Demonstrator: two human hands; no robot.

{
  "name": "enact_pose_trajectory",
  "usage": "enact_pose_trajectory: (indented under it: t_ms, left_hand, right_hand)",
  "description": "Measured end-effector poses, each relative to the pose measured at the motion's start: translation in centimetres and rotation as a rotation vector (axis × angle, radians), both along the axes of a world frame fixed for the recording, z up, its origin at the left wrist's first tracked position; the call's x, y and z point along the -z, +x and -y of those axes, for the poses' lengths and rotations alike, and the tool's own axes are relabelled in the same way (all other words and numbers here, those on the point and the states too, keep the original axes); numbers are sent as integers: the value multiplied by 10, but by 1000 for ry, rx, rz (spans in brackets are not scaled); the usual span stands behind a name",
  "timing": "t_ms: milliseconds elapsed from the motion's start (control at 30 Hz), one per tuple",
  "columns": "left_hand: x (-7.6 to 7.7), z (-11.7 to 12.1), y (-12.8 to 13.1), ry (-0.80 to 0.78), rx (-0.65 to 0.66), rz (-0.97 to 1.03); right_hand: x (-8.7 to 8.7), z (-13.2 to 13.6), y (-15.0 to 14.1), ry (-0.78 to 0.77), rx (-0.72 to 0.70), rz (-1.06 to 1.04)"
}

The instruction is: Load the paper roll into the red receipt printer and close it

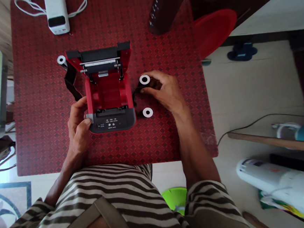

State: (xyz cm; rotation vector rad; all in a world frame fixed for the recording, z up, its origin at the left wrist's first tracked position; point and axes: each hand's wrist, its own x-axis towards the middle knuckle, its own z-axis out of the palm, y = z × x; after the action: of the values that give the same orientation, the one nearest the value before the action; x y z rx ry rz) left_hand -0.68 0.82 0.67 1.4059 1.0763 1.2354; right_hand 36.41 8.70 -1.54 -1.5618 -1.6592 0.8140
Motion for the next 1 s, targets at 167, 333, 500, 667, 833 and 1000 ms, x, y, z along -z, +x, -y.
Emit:
enact_pose_trajectory:
  t_ms: [167,333,500,667,833,1000]
  left_hand:
    - [0,2,1,-13,6,6]
    - [5,6,6,-48,-28,20]
    - [7,7,10,-76,-40,35]
    - [2,9,12,-100,-20,25]
    - [-1,11,12,-129,-2,9]
    - [-4,12,12,-110,8,7]
  right_hand:
    - [-29,7,-8,41,95,-43]
    - [-132,63,-12,63,90,-20]
    - [-174,67,-46,146,-376,282]
    - [-146,35,-96,210,-463,643]
    - [-147,34,-117,156,-499,787]
    - [-145,29,-135,88,-441,876]
